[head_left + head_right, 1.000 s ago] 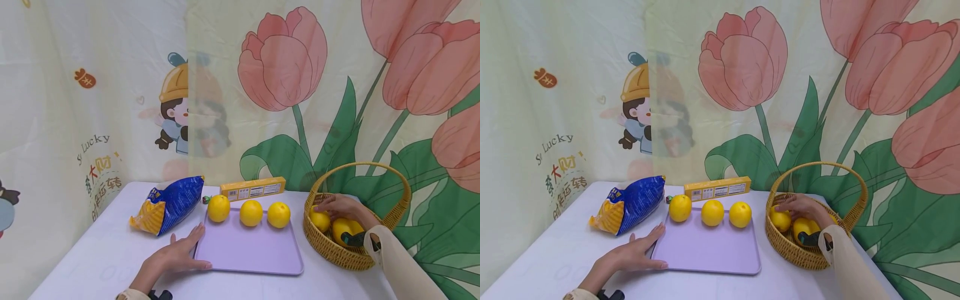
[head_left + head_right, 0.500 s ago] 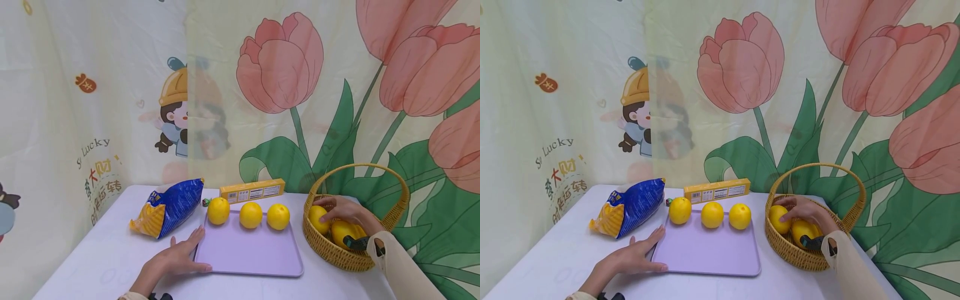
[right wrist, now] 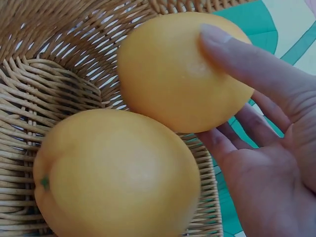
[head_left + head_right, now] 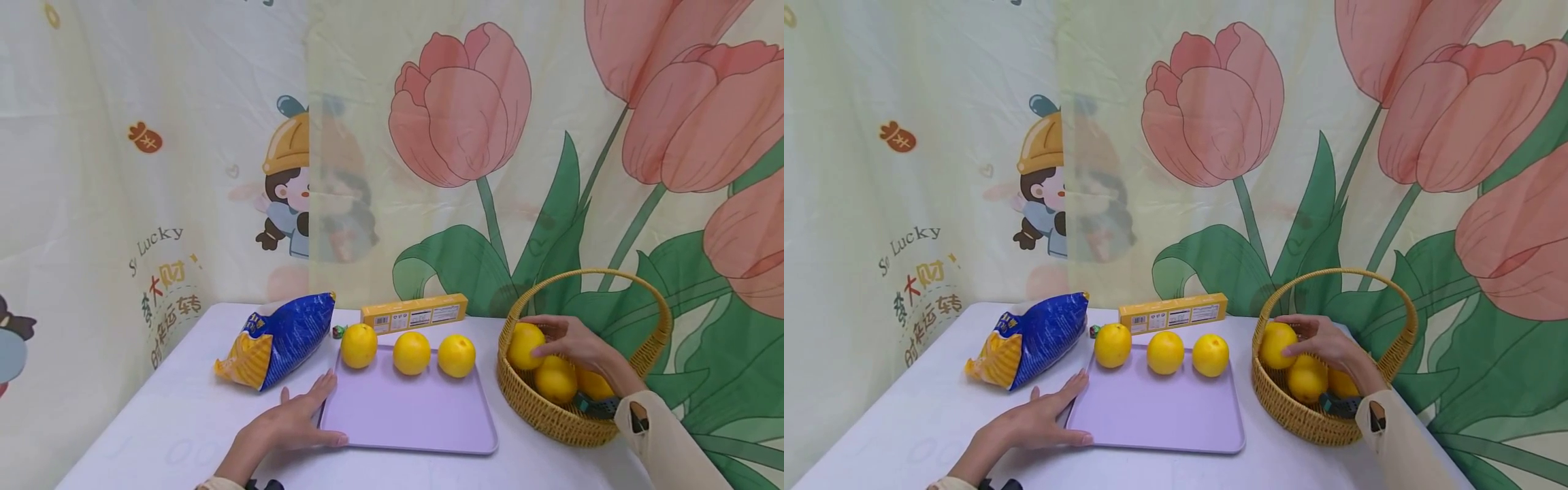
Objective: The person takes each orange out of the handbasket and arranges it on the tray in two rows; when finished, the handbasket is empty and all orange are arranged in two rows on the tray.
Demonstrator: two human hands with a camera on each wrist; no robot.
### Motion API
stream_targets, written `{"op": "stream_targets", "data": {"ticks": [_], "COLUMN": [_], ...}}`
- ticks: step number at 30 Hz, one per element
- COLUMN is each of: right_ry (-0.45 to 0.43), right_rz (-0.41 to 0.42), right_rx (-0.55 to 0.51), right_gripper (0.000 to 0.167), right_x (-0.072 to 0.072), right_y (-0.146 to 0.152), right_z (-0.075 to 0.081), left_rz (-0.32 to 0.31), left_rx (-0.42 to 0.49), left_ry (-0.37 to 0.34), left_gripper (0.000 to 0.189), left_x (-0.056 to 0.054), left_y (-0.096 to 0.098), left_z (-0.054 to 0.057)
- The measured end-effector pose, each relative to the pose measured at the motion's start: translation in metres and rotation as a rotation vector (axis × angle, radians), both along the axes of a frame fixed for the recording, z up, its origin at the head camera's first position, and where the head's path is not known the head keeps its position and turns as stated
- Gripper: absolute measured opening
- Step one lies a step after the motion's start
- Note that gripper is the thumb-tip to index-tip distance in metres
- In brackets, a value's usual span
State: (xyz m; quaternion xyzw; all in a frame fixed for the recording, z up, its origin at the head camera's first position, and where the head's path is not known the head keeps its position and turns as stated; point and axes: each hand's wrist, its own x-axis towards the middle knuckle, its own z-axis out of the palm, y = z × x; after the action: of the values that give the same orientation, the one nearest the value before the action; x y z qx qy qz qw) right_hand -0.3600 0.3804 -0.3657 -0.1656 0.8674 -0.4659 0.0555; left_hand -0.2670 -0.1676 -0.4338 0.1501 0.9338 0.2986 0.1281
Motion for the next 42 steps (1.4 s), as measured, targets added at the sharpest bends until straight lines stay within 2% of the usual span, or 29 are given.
{"op": "stream_targets", "data": {"ticks": [6,12,17,21,26,34,37,42], "right_ry": [0.047,0.087,0.119,0.124,0.133,0.169,0.166,0.189], "right_rz": [0.0,0.011,0.081,0.113,0.18,0.379,0.407,0.394], "right_rx": [-0.063,-0.094,-0.144,-0.167,-0.193,-0.299,-0.319,-0.315], "right_gripper": [0.071,0.068,0.062,0.06,0.062,0.064,0.064,0.063], "right_x": [0.012,0.024,0.035,0.044,0.052,0.062,0.067,0.071], "right_y": [0.001,0.004,0.009,0.006,-0.01,-0.044,-0.058,-0.079], "right_z": [0.008,0.016,0.019,0.024,0.033,0.046,0.047,0.046], "left_rz": [0.004,-0.021,-0.051,-0.048,-0.036,-0.012,-0.011,-0.008], "left_rx": [-0.01,0.01,0.026,0.031,0.017,0.009,0.017,0.02], "left_ry": [-0.007,0.01,0.001,-0.006,-0.008,-0.008,-0.003,-0.011], "left_gripper": [0.116,0.116,0.118,0.12,0.12,0.115,0.115,0.115], "left_x": [0.001,0.003,0.002,0.002,0.004,0.005,0.004,0.004], "left_y": [-0.001,-0.004,-0.005,-0.006,-0.006,-0.004,-0.003,-0.001], "left_z": [0.001,0.002,0.0,-0.002,-0.002,0.003,0.002,0.004]}}
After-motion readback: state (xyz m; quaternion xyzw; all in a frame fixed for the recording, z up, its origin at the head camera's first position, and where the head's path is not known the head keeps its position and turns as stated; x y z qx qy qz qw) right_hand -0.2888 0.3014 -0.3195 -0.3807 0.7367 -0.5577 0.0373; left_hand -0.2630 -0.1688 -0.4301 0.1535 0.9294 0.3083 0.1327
